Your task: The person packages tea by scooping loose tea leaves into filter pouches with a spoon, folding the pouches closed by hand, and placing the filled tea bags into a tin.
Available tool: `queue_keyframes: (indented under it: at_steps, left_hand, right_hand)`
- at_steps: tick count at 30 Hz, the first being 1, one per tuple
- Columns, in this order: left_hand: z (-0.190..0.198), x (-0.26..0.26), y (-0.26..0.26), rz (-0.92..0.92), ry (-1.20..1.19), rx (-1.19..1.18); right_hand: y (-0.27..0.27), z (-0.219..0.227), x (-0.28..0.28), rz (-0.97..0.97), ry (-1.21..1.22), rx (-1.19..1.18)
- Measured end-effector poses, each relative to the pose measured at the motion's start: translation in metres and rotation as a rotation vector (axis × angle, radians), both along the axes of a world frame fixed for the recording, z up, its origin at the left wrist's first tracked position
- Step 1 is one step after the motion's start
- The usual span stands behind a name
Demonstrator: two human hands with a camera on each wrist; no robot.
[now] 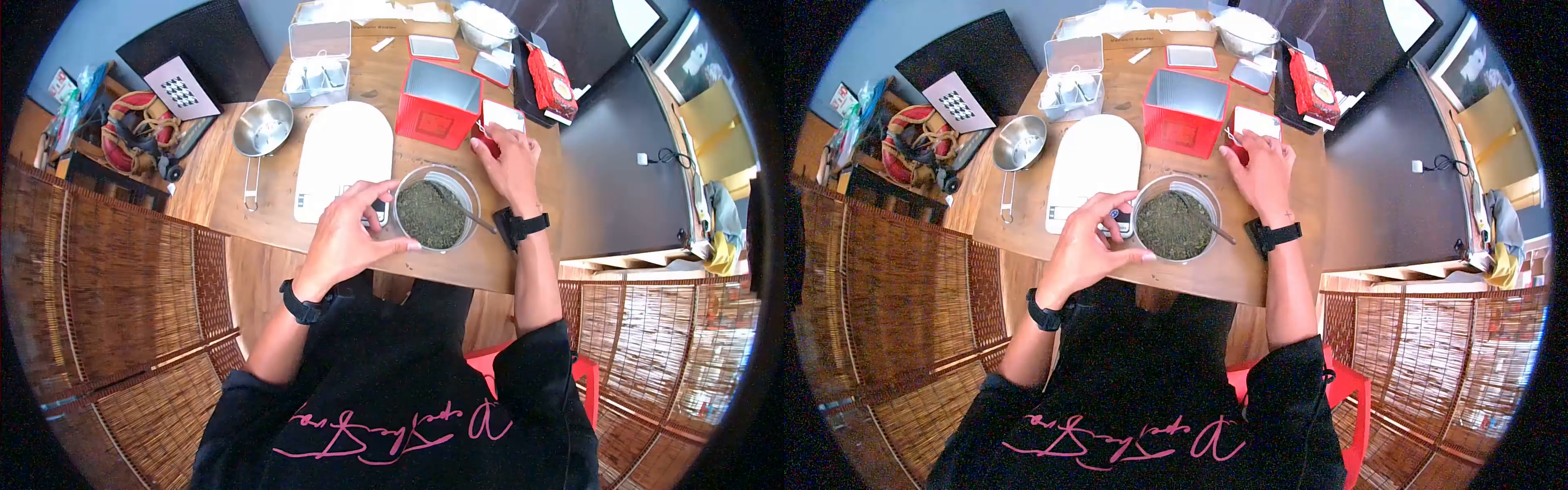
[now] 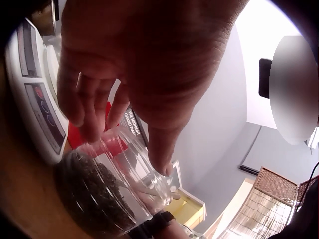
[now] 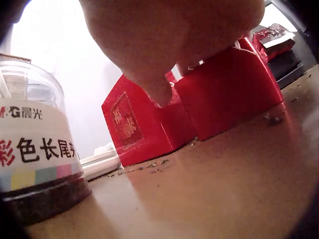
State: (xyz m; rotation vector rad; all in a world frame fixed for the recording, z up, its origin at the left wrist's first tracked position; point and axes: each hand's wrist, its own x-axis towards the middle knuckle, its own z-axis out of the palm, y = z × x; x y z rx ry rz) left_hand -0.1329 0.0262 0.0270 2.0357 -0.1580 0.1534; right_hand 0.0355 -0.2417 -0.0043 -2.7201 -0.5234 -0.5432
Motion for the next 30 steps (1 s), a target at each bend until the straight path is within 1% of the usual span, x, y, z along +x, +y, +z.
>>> queue_keyframes:
  at_steps: [1,3,5,9,10,13,15,17,18,19,20,21,23,24,26,27,29,30]
  left_hand:
    - [0.003,0.001,-0.001,-0.019,-0.02,0.055]
    - [0.0,0.001,-0.007,-0.009,-0.014,0.05]
    - [-0.001,0.001,-0.011,-0.011,-0.024,0.041]
    - [-0.001,0.003,-0.014,-0.006,0.0,0.043]
    - [-0.001,0.004,-0.014,-0.013,-0.003,0.053]
    - [0.001,0.005,-0.013,-0.037,0.0,0.056]
    - [0.0,0.011,-0.012,-0.053,0.008,0.051]
    - [-0.006,0.027,-0.005,-0.048,0.039,-0.102]
    - [-0.005,0.039,-0.002,-0.048,0.015,-0.047]
    - [-0.004,0.053,0.002,-0.065,0.044,-0.054]
    - [-0.002,0.067,0.004,-0.083,0.071,-0.062]
    - [0.0,0.079,0.004,-0.083,0.07,-0.061]
    - [0.005,0.102,0.001,-0.182,0.179,-0.118]
    - [0.001,0.113,0.0,-0.202,0.206,-0.123]
    - [0.0,0.126,-0.002,-0.218,0.237,-0.114]
    - [0.0,0.131,-0.003,-0.232,0.272,-0.105]
    - [-0.002,0.137,-0.003,-0.248,0.3,-0.127]
    - [-0.004,0.139,-0.002,-0.241,0.255,-0.127]
  right_hand:
    - [0.0,-0.001,0.004,0.006,-0.009,-0.001]
    - [0.004,0.0,0.007,-0.019,-0.023,-0.039]
    - [0.01,0.002,0.01,-0.022,-0.011,-0.01]
    - [0.022,0.003,0.019,-0.099,0.045,0.01]
    - [0.025,0.003,0.021,-0.133,0.058,0.016]
    - [0.037,0.013,0.019,-0.161,0.076,-0.011]
    - [0.038,0.01,0.022,-0.162,0.079,-0.022]
    - [0.038,0.007,0.023,-0.166,0.084,-0.027]
    - [0.034,0.007,0.024,-0.09,0.081,0.017]
    - [0.03,0.006,0.026,-0.014,0.077,0.059]
    - [0.026,-0.002,0.029,0.025,0.01,0.097]
    - [0.025,-0.006,0.03,0.024,0.009,0.098]
    - [0.019,-0.009,0.032,0.104,-0.095,0.176]
    - [0.016,-0.009,0.032,0.101,-0.098,0.174]
    - [0.011,-0.008,0.032,0.199,-0.08,0.508]
    - [0.007,-0.006,0.031,0.194,-0.083,0.506]
    - [-0.002,-0.002,0.026,0.173,-0.057,0.675]
    - [-0.005,-0.002,0.025,0.186,-0.07,0.735]
